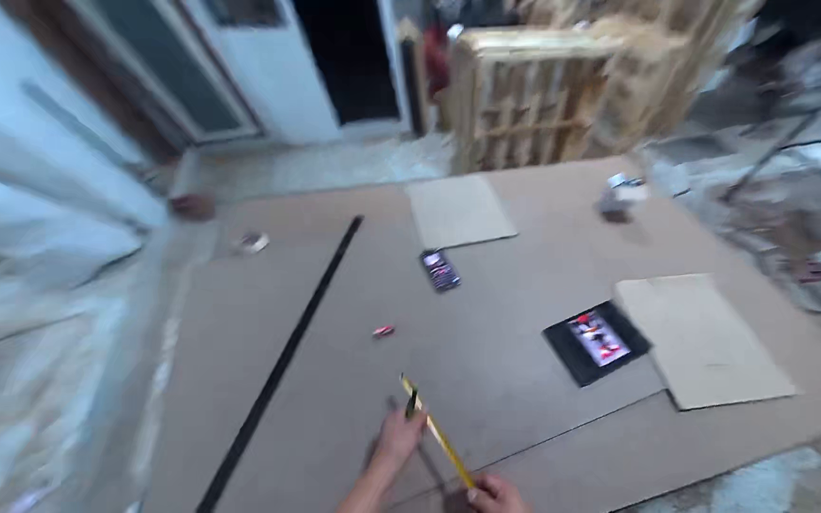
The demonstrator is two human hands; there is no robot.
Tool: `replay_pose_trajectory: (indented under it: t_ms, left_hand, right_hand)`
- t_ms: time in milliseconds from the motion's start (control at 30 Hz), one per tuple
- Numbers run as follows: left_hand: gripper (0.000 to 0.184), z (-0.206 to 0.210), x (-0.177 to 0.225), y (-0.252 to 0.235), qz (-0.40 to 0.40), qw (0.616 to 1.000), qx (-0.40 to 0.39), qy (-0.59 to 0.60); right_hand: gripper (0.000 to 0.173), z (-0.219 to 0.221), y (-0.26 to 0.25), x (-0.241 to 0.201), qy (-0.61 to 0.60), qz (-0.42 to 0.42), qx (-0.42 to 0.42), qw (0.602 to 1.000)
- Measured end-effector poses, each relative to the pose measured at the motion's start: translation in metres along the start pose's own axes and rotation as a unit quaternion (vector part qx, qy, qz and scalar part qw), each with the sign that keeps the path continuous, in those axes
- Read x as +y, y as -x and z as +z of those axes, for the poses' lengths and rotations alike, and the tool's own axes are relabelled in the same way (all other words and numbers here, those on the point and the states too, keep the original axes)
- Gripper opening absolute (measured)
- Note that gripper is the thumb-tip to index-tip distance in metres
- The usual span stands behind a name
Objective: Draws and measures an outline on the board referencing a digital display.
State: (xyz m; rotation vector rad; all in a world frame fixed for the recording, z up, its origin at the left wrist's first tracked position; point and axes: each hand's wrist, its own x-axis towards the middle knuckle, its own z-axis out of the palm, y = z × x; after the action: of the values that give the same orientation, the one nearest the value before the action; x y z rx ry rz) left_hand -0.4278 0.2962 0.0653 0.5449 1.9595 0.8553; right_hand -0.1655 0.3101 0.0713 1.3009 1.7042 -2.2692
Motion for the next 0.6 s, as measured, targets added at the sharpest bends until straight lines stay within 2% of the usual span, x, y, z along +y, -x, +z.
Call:
replay_pose_trajectory:
  t_ms: [100,200,300,400,433,533,600]
  left_hand:
    - [0.036,-0.057,0.008,-0.059,-0.022,0.995,0.092,-0.034]
    - [0.034,-0.085,0.029,-0.090,-0.018,0.992,0.126,-0.026]
    - [0.030,-0.077,0.060,-0.110,0.001,0.995,0.096,-0.040]
    - [0.034,-0.054,0.078,-0.132,0.022,0.997,0.053,-0.041]
    - [0.039,-0.048,0.081,-0.136,0.032,0.997,0.046,-0.056]
    - [0.070,-0.040,0.083,-0.127,0.088,0.983,0.052,-0.152]
    - [0.081,-0.035,0.076,-0.111,0.128,0.965,0.069,-0.218]
  right_hand:
    - [0.032,0.012,0.001,0.036,-0.080,-0.004,-0.023,0.997]
    - [0.027,0.026,0.001,0.067,-0.134,-0.001,-0.007,0.991]
    - [0.027,0.034,-0.007,0.074,-0.144,0.001,0.051,0.988]
    - [0.029,0.029,-0.021,0.069,-0.092,0.043,0.137,0.985]
    - [0.030,0.024,-0.025,0.066,-0.073,0.062,0.157,0.983]
    - [0.031,0.014,-0.031,0.058,-0.041,0.115,0.190,0.974]
    - [0.032,0.009,-0.035,0.055,-0.024,0.137,0.206,0.969]
